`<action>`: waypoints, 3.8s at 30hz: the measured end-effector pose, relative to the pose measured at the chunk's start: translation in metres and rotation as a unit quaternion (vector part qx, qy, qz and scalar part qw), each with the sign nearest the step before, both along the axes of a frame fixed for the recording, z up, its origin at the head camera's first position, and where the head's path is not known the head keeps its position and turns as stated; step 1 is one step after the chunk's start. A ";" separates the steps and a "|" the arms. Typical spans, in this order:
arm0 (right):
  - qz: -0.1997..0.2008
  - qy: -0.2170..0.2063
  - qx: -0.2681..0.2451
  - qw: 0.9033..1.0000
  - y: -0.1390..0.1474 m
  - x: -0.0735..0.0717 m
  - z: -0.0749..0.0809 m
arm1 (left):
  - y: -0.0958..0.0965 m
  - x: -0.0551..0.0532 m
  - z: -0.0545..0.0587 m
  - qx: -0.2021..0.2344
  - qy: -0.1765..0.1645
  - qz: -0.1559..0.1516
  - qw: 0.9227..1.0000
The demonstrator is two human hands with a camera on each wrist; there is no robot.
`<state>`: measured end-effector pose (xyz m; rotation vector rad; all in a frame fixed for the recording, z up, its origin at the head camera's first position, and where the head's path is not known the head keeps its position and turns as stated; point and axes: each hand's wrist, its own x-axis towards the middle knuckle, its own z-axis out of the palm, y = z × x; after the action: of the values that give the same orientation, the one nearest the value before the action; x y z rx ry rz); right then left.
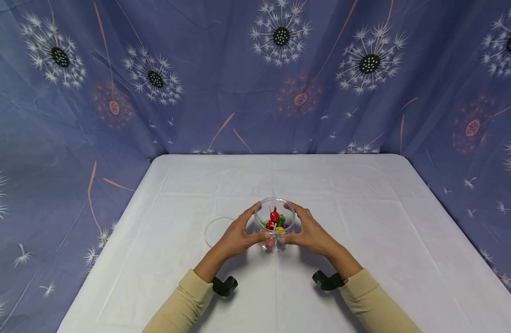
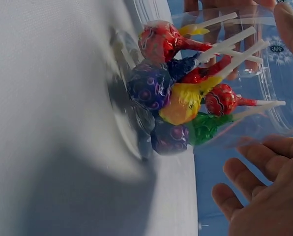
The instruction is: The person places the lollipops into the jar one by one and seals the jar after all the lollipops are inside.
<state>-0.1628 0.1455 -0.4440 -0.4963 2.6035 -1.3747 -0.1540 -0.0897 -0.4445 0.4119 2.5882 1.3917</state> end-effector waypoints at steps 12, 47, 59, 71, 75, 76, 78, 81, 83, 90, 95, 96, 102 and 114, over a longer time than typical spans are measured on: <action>0.000 0.030 -0.014 0.999 -0.005 -0.004 -0.006 | 0.000 0.000 0.000 0.001 0.008 -0.005 1.000; -0.013 0.017 -0.003 1.000 -0.004 -0.001 -0.003 | -0.100 0.000 -0.039 -0.218 0.067 0.064 0.971; -0.005 0.023 -0.011 1.000 -0.006 -0.003 -0.006 | -0.096 -0.002 -0.042 -0.224 0.066 0.054 0.971; -0.008 0.016 -0.011 1.000 -0.006 -0.003 -0.008 | -0.094 -0.002 -0.044 -0.206 0.073 0.049 0.975; -0.004 0.019 -0.021 1.000 -0.005 -0.003 -0.008 | -0.094 -0.001 -0.044 -0.190 0.076 0.057 0.977; -0.003 0.019 -0.023 1.000 -0.005 -0.003 -0.009 | -0.094 -0.001 -0.044 -0.184 0.076 0.060 0.978; -0.003 0.018 -0.026 1.000 -0.005 -0.003 -0.009 | -0.094 0.000 -0.043 -0.173 0.076 0.065 0.980; -0.003 0.015 -0.026 1.000 -0.005 -0.002 -0.008 | -0.094 0.000 -0.038 -0.162 0.074 0.070 0.981; -0.004 0.014 -0.026 1.000 -0.005 -0.002 -0.008 | -0.094 0.000 -0.031 -0.156 0.075 0.071 0.982; -0.005 0.018 -0.026 0.999 -0.004 -0.001 -0.008 | -0.085 -0.001 0.001 -0.147 0.113 0.048 0.981; -0.006 0.017 -0.024 1.000 -0.005 -0.001 -0.008 | -0.073 0.000 0.017 -0.174 0.144 0.021 0.974; -0.007 0.016 -0.023 1.000 -0.005 -0.001 -0.007 | -0.071 0.001 0.019 -0.177 0.149 0.016 0.973; -0.010 0.011 -0.021 1.000 -0.005 0.001 -0.006 | -0.062 0.003 0.031 -0.181 0.165 0.003 0.970; -0.015 0.016 -0.019 1.000 -0.003 0.001 -0.007 | -0.058 0.000 0.051 -0.157 0.187 -0.007 0.970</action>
<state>-0.1621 0.1429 -0.4515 -0.4913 2.6238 -1.4404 -0.1542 -0.1478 -0.3933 0.6951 3.0278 0.9450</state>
